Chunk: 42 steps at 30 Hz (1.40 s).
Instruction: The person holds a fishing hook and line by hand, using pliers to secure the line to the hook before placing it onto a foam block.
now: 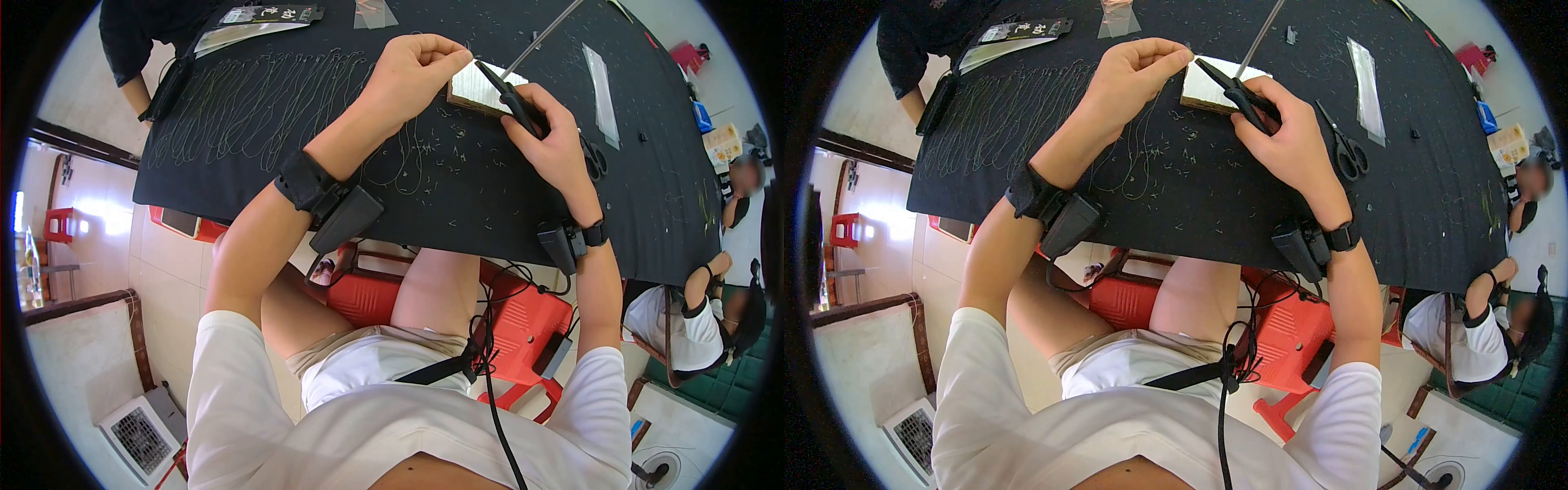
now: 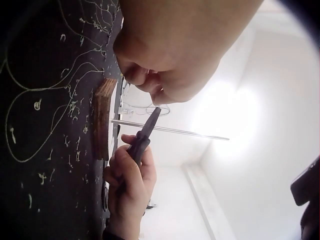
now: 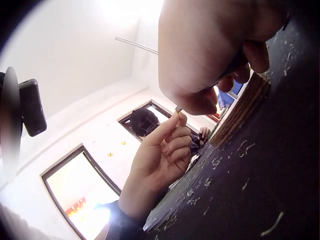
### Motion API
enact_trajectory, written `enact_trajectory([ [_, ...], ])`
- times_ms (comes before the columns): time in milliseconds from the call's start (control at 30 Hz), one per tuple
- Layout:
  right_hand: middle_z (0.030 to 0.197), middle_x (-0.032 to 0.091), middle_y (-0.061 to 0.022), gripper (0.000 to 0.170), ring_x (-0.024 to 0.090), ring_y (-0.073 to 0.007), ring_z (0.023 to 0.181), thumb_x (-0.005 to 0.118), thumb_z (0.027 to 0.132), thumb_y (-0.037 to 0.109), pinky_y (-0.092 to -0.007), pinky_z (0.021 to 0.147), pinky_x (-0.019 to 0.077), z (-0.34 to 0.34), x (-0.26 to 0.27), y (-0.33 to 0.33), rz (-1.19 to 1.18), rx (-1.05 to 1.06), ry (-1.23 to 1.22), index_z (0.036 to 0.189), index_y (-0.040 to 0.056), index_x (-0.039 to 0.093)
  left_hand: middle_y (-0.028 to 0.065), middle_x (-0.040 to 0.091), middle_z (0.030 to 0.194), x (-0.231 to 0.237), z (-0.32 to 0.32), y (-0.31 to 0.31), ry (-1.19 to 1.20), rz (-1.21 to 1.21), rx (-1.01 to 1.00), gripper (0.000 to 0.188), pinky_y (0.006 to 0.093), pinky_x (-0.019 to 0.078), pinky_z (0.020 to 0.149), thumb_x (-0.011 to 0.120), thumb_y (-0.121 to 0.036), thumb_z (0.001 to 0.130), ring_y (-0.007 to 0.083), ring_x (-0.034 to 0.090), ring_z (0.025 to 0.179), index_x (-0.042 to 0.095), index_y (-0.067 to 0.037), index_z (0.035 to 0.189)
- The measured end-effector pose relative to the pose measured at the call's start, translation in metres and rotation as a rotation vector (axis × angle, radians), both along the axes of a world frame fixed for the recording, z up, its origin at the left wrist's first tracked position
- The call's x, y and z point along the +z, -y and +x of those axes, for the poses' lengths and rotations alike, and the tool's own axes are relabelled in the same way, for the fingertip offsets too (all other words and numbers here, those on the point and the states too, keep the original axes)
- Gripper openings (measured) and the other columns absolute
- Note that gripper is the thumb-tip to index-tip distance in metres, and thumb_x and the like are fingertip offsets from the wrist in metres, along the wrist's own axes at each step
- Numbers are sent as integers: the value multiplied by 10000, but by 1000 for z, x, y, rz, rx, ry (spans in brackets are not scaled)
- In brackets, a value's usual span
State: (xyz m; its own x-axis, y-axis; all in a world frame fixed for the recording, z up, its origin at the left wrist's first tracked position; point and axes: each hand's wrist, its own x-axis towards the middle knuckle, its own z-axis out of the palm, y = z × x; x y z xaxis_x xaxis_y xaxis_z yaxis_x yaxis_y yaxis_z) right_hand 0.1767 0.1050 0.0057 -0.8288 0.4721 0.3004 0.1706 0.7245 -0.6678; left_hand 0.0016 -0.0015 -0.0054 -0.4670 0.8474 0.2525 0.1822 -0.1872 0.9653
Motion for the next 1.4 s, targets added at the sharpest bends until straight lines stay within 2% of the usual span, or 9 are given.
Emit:
enact_trajectory([
  [1400,720,548,-28,217,460,-91,623,608,762,158,-211,583,371,0,-3,-2,16,4,-1,941,45,565,-29,543,669,1,1,1,3,-7,15,280,154,265,428,607,-214,834,6,375,501,611,1,1013],
])
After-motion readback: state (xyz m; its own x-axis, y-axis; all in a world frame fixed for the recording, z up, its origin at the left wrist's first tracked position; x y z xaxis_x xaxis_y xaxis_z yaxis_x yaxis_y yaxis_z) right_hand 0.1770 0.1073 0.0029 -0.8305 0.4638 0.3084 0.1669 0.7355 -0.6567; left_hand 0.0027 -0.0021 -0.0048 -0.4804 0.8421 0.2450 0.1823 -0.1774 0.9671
